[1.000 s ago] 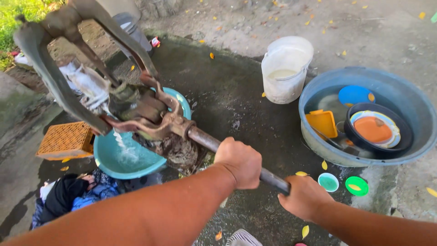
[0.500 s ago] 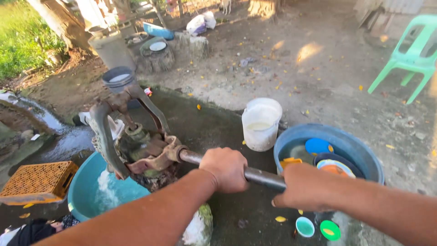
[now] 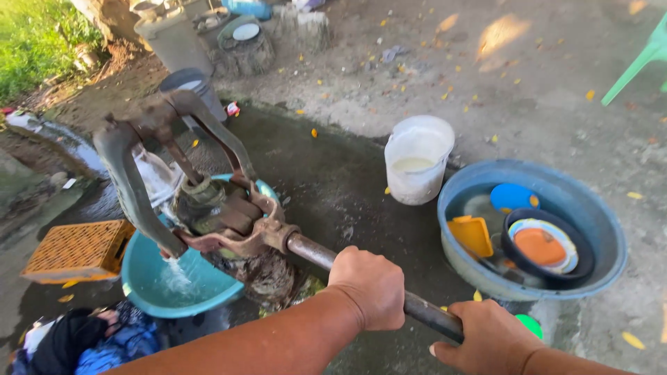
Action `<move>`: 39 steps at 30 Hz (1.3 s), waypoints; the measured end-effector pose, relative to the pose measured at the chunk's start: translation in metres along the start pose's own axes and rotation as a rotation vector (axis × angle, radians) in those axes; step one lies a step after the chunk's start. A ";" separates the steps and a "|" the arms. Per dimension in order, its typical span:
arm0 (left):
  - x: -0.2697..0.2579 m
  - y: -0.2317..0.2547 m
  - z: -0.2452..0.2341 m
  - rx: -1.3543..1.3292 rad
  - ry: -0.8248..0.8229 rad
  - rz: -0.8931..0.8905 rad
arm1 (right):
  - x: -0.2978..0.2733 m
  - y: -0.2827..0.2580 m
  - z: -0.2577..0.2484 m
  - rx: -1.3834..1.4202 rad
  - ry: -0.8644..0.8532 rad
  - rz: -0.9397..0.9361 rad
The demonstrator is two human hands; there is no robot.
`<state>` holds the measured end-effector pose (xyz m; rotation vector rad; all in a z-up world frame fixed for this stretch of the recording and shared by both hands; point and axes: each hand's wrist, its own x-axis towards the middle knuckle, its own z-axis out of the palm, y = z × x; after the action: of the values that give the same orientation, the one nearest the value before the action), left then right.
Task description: The person pumps a manual water pump by hand, causing water to flow into a blue basin while a gray basin of dishes sits nearby.
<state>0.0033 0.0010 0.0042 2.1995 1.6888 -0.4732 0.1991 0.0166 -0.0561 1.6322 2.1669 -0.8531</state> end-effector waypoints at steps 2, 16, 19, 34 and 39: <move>0.001 -0.001 0.007 0.022 -0.032 -0.002 | 0.005 0.000 0.017 0.025 0.006 -0.024; 0.007 -0.022 0.005 0.117 0.016 -0.064 | 0.019 -0.012 0.003 0.112 -0.015 -0.068; 0.003 -0.025 -0.023 0.026 0.117 -0.066 | -0.024 -0.043 -0.067 0.005 -0.054 -0.050; -0.002 0.005 -0.014 -0.032 -0.036 -0.009 | -0.001 0.006 -0.010 -0.076 0.004 0.015; 0.001 0.004 0.007 0.037 -0.079 0.034 | 0.014 0.013 0.030 0.000 -0.020 0.017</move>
<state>0.0067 -0.0020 -0.0026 2.2015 1.6119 -0.5791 0.2042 0.0112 -0.0909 1.6326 2.1368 -0.8607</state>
